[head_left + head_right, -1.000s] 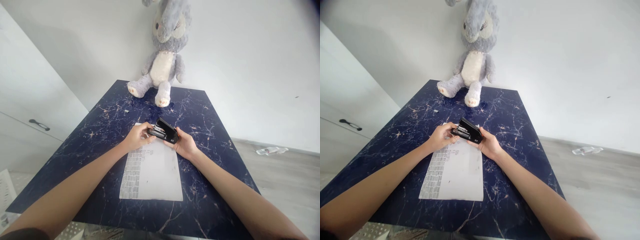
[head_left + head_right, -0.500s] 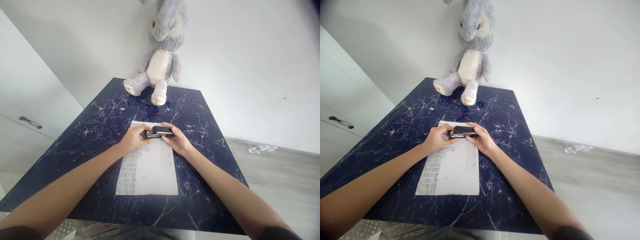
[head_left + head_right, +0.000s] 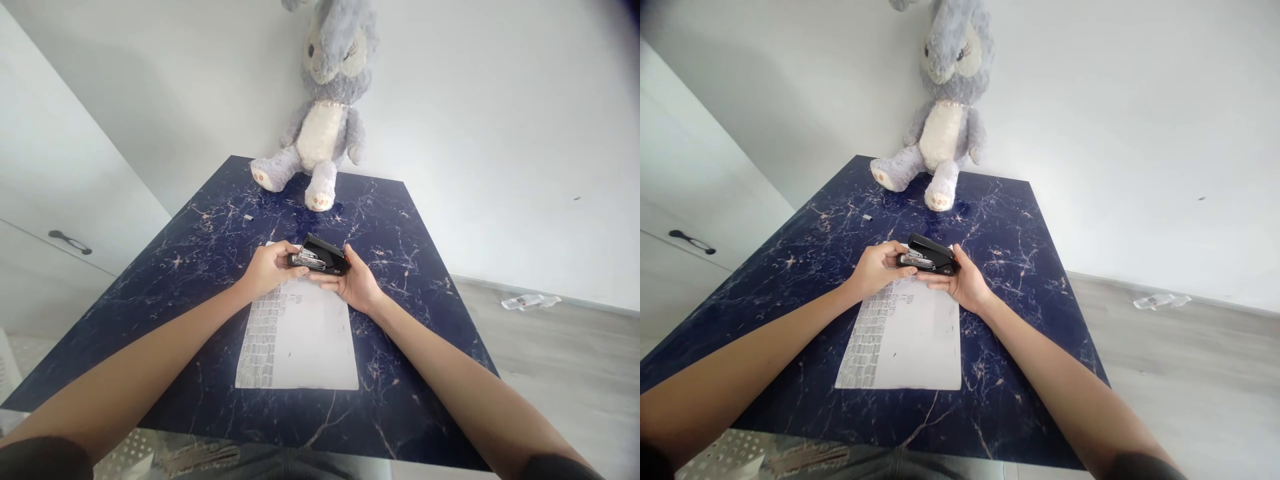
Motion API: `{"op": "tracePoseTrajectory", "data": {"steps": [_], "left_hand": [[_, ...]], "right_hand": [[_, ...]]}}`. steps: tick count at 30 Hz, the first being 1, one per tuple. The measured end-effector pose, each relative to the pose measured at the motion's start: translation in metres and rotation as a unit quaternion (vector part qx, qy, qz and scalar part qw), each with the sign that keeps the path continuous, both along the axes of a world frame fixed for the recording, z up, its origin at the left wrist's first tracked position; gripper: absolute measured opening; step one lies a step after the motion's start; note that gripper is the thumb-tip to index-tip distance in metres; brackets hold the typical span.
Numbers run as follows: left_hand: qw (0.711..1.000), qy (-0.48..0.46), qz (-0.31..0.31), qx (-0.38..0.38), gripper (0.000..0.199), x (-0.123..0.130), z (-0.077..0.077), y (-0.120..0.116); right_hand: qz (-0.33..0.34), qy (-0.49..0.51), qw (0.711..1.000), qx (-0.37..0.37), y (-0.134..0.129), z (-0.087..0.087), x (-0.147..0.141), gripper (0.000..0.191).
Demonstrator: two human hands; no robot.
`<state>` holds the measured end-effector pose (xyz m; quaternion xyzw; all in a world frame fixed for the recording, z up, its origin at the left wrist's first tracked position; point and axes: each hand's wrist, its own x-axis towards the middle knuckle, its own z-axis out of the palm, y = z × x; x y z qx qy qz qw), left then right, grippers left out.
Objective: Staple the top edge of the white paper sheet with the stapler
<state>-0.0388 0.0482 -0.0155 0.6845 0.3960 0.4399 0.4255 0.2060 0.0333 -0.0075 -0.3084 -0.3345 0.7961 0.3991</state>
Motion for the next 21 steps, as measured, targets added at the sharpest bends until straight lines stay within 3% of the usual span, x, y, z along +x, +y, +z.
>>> {"op": "tracePoseTrajectory", "data": {"steps": [2,7,11,15,21], "left_hand": [[0.999,-0.013,-0.010,-0.027,0.044,0.002,0.002,0.000],[0.990,-0.052,-0.091,-0.095,0.053,0.005,0.006,-0.001],[0.965,-0.146,-0.153,-0.151,0.070,0.003,0.007,0.002],[0.934,-0.236,-0.129,-0.235,0.081,-0.002,0.005,0.011],[0.896,-0.280,-0.087,-0.333,0.097,-0.010,0.007,0.022]], "right_hand": [[0.013,-0.021,1.000,0.010,-0.002,0.000,-0.001,0.067],[-0.136,-0.065,0.987,0.063,-0.009,0.000,-0.006,0.048],[-0.179,-0.075,0.980,0.051,-0.013,-0.001,-0.009,0.047],[-0.185,-0.096,0.977,0.046,-0.013,-0.002,-0.010,0.051],[-0.185,-0.094,0.978,0.016,-0.012,0.004,-0.009,0.053]]}}
